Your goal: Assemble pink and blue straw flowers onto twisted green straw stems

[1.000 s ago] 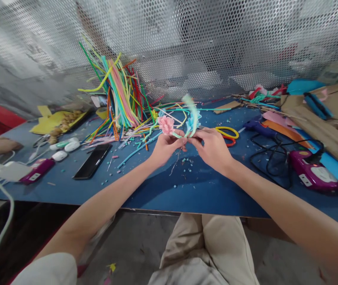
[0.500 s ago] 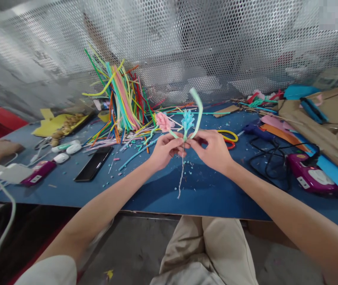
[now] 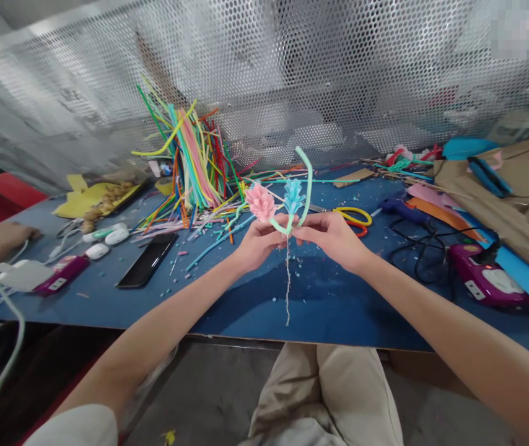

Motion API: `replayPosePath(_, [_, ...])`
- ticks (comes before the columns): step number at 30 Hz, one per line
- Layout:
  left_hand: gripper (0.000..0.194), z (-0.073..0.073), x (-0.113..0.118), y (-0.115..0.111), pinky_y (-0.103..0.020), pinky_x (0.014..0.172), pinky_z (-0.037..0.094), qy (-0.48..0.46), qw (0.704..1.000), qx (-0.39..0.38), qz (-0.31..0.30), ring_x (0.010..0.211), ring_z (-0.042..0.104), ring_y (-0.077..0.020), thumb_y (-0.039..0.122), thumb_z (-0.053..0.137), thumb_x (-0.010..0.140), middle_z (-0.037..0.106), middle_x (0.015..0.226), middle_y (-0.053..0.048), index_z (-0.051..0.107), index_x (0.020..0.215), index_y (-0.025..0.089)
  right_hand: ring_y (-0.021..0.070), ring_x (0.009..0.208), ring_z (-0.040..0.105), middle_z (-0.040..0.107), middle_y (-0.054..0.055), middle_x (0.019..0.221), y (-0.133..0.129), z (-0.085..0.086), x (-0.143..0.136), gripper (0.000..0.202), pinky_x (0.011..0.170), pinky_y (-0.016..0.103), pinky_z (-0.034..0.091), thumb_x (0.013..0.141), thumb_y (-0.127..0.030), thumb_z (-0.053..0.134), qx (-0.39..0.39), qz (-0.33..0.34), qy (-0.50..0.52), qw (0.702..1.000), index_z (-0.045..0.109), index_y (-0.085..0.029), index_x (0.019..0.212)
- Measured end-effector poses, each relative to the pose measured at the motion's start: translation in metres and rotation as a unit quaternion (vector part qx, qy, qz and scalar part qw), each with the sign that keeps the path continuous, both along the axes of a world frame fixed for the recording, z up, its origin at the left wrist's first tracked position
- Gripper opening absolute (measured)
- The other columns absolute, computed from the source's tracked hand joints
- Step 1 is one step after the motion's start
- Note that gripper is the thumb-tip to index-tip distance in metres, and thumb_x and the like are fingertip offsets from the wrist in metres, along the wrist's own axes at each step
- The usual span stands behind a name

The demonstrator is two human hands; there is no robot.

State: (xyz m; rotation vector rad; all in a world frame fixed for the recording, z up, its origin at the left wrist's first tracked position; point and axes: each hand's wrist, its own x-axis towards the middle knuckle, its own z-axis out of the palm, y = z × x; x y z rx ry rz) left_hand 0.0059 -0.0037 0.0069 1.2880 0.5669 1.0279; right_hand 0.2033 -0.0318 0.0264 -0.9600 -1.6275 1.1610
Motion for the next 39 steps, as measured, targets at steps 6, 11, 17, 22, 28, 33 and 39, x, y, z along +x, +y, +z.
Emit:
replayPosePath(6, [0.029, 0.002, -0.004, 0.003, -0.027, 0.069, 0.048, 0.022, 0.996, 0.079, -0.029, 0.073, 0.062, -0.0118, 0.035, 0.087, 0.071, 0.068, 0.084, -0.003, 0.080, 0.094, 0.020, 0.0105, 0.056, 0.047, 0.066, 0.002, 0.067, -0.001, 0.003, -0.001, 0.030, 0.049, 0.027, 0.034, 0.080, -0.048, 0.074, -0.053, 0.022, 0.004, 0.998, 0.073, -0.019, 0.070])
replayPosePath(11, [0.027, 0.001, -0.004, 0.004, -0.030, 0.076, 0.053, 0.050, 0.989, 0.128, 0.043, 0.082, 0.065, -0.0155, 0.040, 0.087, 0.069, 0.069, 0.089, -0.005, 0.079, 0.084, 0.020, 0.0113, 0.057, 0.051, 0.069, 0.003, 0.071, -0.002, 0.002, -0.004, 0.031, 0.049, 0.027, 0.038, 0.079, -0.050, 0.075, -0.016, 0.003, 0.021, 1.000, 0.075, -0.019, 0.076])
replayPosePath(17, [0.022, -0.004, -0.004, 0.005, -0.026, 0.068, 0.049, 0.063, 0.972, 0.197, 0.107, 0.077, 0.061, -0.0124, 0.040, 0.087, 0.070, 0.070, 0.091, -0.004, 0.080, 0.082, 0.023, 0.0097, 0.052, 0.048, 0.068, 0.004, 0.069, -0.003, 0.002, -0.005, 0.036, 0.044, 0.026, 0.033, 0.081, -0.053, 0.073, -0.054, 0.027, 0.042, 0.997, 0.072, -0.018, 0.072])
replayPosePath(22, [0.016, 0.000, -0.007, 0.002, -0.024, 0.058, 0.043, 0.123, 0.921, 0.316, 0.190, 0.063, 0.054, -0.0093, 0.038, 0.083, 0.076, 0.069, 0.082, -0.003, 0.080, 0.081, 0.024, 0.0113, 0.057, 0.051, 0.068, 0.002, 0.070, -0.004, 0.003, -0.005, 0.028, 0.050, 0.027, 0.037, 0.081, -0.046, 0.075, -0.019, -0.002, 0.020, 1.000, 0.073, -0.019, 0.075])
replayPosePath(28, [0.014, 0.006, -0.008, -0.007, -0.024, 0.054, 0.041, 0.178, 0.878, 0.380, 0.230, 0.056, 0.051, -0.0078, 0.036, 0.079, 0.080, 0.072, 0.084, -0.003, 0.078, 0.082, 0.022, 0.0159, 0.067, 0.059, 0.068, 0.002, 0.073, -0.007, -0.002, -0.008, 0.022, 0.063, 0.031, 0.046, 0.090, -0.038, 0.066, 0.164, -0.115, -0.080, 0.977, 0.072, -0.019, 0.080])
replayPosePath(33, [0.021, 0.003, -0.002, -0.009, -0.024, 0.056, 0.040, 0.192, 0.905, 0.311, 0.219, 0.057, 0.050, -0.0087, 0.039, 0.077, 0.082, 0.070, 0.077, -0.003, 0.076, 0.078, 0.018, 0.0185, 0.069, 0.062, 0.070, 0.003, 0.074, -0.003, -0.010, -0.007, 0.017, 0.072, 0.036, 0.048, 0.092, -0.033, 0.062, 0.311, -0.194, -0.188, 0.911, 0.070, -0.021, 0.084])
replayPosePath(39, [0.030, -0.005, 0.002, -0.008, -0.023, 0.051, 0.030, 0.167, 0.953, 0.179, 0.178, 0.052, 0.038, -0.0070, 0.046, 0.075, 0.082, 0.055, 0.062, 0.003, 0.071, 0.078, 0.017, 0.0213, 0.078, 0.069, 0.075, 0.005, 0.084, 0.004, -0.016, -0.003, 0.010, 0.083, 0.040, 0.050, 0.092, -0.027, 0.061, 0.438, -0.207, -0.239, 0.841, 0.070, -0.022, 0.092])
